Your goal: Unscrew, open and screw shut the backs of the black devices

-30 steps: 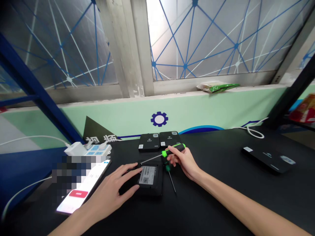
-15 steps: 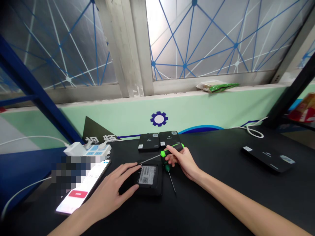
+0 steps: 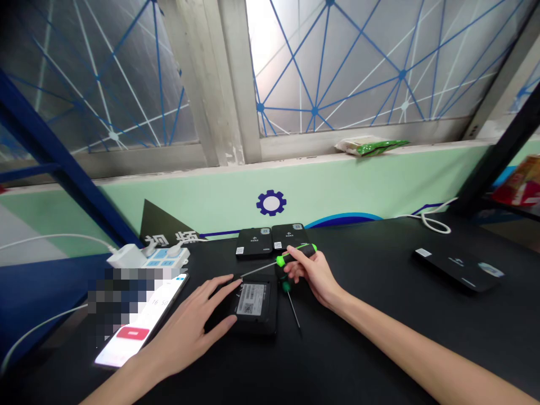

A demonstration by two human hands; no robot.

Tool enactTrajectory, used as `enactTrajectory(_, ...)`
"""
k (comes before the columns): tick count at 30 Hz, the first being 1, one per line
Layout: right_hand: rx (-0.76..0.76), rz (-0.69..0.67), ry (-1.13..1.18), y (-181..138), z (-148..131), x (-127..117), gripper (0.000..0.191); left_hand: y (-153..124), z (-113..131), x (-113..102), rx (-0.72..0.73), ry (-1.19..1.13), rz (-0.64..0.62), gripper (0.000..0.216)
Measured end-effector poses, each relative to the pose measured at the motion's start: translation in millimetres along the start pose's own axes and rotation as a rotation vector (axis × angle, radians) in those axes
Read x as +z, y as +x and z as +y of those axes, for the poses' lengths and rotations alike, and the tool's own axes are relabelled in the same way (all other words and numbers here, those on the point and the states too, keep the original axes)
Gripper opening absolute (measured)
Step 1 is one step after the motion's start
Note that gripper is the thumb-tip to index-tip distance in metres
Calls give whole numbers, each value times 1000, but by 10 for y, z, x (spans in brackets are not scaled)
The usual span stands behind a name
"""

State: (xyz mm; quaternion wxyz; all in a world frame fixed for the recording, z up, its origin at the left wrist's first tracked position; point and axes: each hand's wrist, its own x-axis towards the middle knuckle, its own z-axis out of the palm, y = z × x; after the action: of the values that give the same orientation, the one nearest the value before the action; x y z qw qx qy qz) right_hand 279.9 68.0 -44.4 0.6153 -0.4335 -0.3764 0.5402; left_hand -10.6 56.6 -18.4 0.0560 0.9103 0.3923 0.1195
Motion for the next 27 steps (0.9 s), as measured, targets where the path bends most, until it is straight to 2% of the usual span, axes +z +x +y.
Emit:
enactTrajectory(16,-1,-39,-45,-1,-1,-10,41,16,12,-30,-14,-1,-51,56)
enactTrajectory(27,20,-50,-38,3,-17,2,41,25,7,-27,-16,-16,-31,54)
